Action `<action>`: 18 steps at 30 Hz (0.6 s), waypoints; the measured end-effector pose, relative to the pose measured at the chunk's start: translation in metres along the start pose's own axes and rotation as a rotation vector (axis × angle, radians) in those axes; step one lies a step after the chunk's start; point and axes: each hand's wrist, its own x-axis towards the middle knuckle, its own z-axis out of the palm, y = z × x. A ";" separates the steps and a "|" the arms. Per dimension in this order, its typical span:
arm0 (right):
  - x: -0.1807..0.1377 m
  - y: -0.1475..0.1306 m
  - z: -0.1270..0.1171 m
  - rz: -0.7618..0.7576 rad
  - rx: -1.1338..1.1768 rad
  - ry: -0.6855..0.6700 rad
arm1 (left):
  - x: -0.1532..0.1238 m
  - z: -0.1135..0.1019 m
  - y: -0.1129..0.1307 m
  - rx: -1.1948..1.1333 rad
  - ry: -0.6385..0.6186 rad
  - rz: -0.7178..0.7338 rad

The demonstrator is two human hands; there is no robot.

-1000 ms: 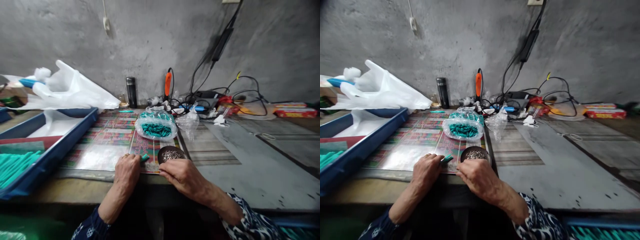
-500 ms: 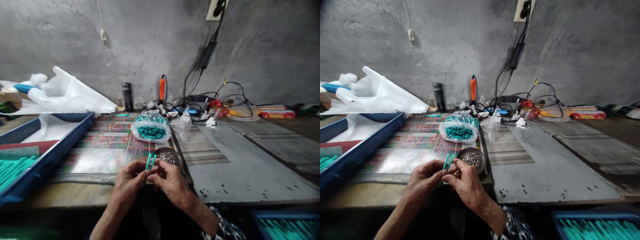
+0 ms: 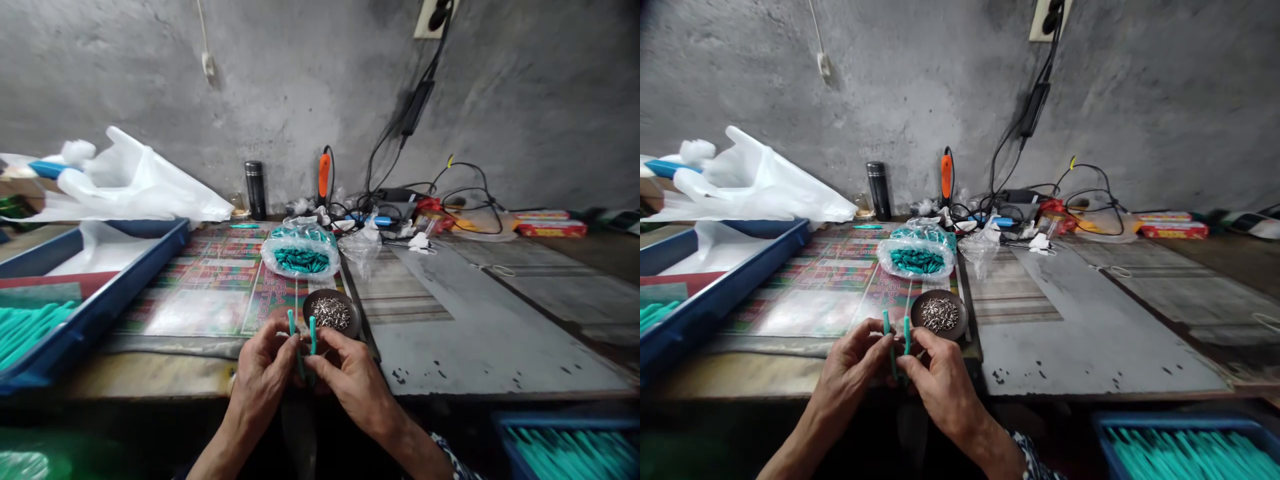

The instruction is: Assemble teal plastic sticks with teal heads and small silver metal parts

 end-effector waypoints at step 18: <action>-0.024 0.000 -0.005 -0.015 0.019 -0.037 | -0.017 0.010 0.000 -0.156 -0.027 -0.103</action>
